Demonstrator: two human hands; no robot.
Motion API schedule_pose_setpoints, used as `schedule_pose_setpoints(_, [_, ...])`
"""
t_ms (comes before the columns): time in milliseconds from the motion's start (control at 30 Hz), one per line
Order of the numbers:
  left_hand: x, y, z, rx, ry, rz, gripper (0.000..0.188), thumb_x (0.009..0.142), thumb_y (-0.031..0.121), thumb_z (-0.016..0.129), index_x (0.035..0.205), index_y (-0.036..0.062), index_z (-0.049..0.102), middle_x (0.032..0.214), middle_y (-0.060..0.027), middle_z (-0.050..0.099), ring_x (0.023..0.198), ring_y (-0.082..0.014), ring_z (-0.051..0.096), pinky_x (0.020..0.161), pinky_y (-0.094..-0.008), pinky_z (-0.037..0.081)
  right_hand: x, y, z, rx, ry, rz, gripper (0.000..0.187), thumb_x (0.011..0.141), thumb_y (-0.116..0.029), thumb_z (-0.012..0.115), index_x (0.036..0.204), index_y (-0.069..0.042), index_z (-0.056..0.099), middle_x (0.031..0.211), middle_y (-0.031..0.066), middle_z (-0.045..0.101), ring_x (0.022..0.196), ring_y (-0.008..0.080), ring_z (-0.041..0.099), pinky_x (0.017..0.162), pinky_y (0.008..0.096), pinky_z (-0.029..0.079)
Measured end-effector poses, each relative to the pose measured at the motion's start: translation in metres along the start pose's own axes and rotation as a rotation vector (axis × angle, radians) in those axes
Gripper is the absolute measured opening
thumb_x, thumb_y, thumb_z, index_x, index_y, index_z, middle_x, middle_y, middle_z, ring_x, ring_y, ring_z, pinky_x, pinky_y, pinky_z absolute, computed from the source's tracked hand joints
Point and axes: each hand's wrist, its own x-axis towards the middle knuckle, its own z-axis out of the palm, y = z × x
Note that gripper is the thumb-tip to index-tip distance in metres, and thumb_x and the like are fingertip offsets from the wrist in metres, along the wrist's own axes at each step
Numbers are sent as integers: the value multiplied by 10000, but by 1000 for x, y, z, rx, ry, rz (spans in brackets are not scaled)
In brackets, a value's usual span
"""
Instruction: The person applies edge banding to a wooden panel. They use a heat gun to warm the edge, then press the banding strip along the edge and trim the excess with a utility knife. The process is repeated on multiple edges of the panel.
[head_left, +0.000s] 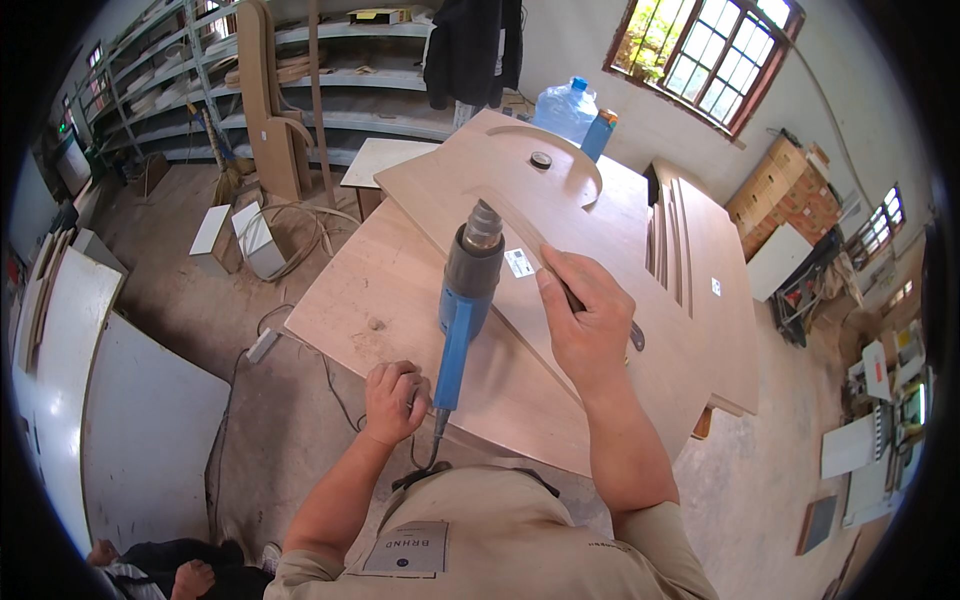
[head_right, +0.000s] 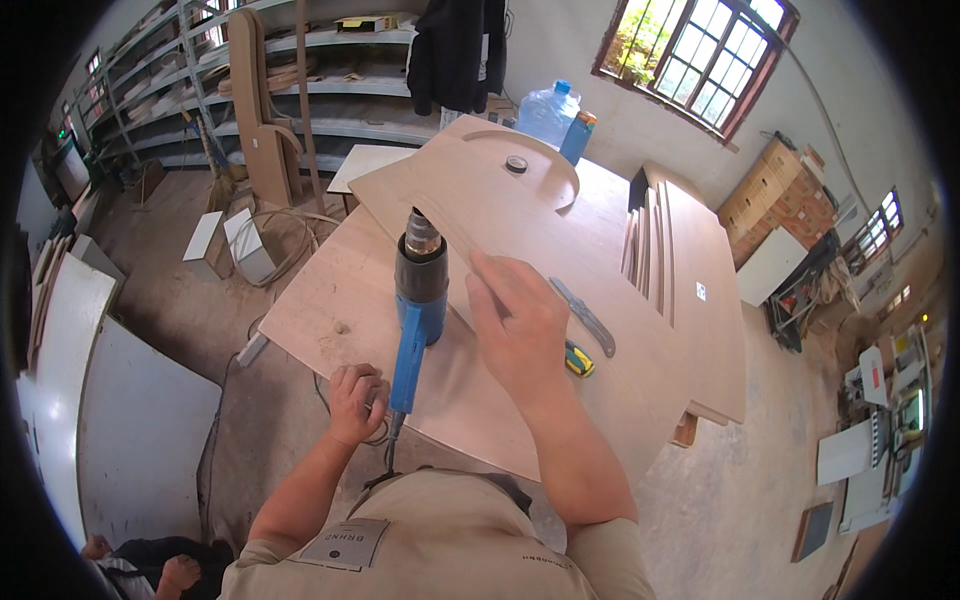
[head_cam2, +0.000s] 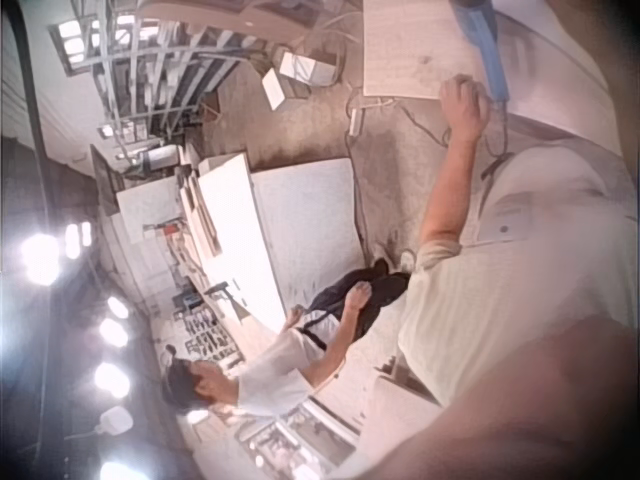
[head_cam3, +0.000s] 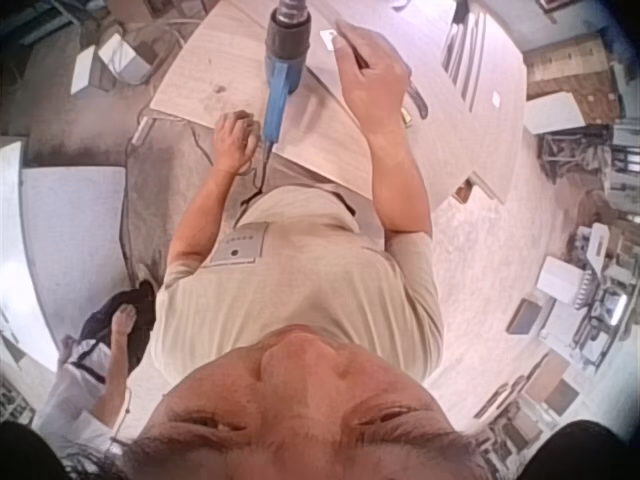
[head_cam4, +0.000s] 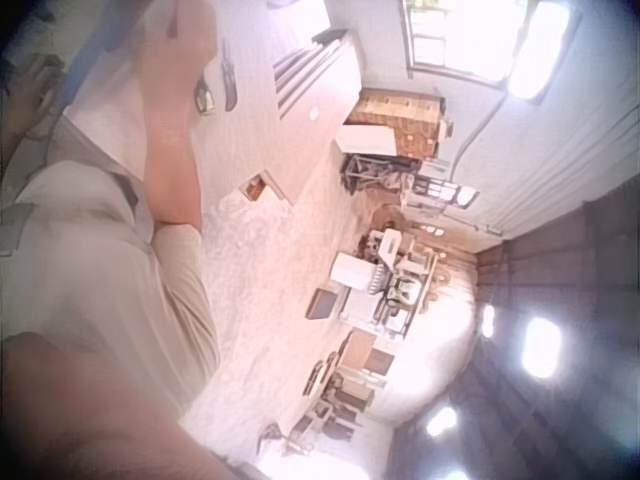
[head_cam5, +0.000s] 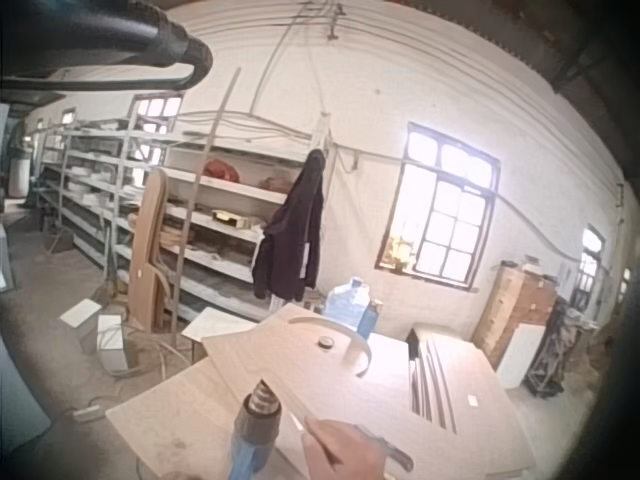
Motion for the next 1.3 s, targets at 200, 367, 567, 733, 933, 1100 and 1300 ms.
schedule_pose_setpoints(200, [1,0,-1,25,5,10,204,734,105,702,923,85,627,1029,-79,650,918,-296,597,830,-425,450,3,1,4,-11,3,-12,242,917,-53,733,1145,28,745,970,126,741,688,101,589,628,245,480])
schedule_pose_setpoints(367, [1,0,-1,24,7,11,195,738,109,700,917,84,628,1020,-79,652,910,-296,596,825,-424,450,4,1,6,-16,17,-34,241,915,-47,732,1143,29,745,963,123,740,677,98,584,619,245,479])
schedule_pose_setpoints(567, [1,-1,-1,21,6,9,184,742,112,697,911,83,629,1022,-80,649,908,-296,595,819,-426,450,7,0,9,-14,6,-19,237,914,-34,726,1142,30,744,963,121,740,675,94,582,618,243,478])
schedule_pose_setpoints(733, [0,-1,-1,19,4,3,183,742,114,696,909,83,629,1024,-82,649,907,-298,594,820,-427,451,9,-1,11,2,-3,-1,240,901,-50,717,1134,-3,750,975,131,732,683,168,637,644,283,515])
schedule_pose_setpoints(933, [-1,-2,-1,18,-7,-1,193,732,121,690,911,84,630,1030,-86,648,925,-304,596,833,-427,453,11,-4,12,5,-13,18,243,898,-54,710,1135,-13,749,982,140,730,699,208,672,652,304,536])
schedule_pose_setpoints(1100, [-2,-3,1,19,1,12,198,732,121,684,917,83,627,1040,-87,648,927,-303,590,834,-428,448,12,-4,13,8,-22,20,238,901,-53,707,1132,-11,748,992,147,733,718,215,679,658,299,540])
schedule_pose_setpoints(1300, [-1,-1,0,21,-1,2,189,743,125,686,920,89,634,1041,-80,649,938,-297,597,842,-426,450,13,0,16,9,-26,27,264,923,-63,700,1179,0,724,1016,130,730,758,171,664,657,281,532])
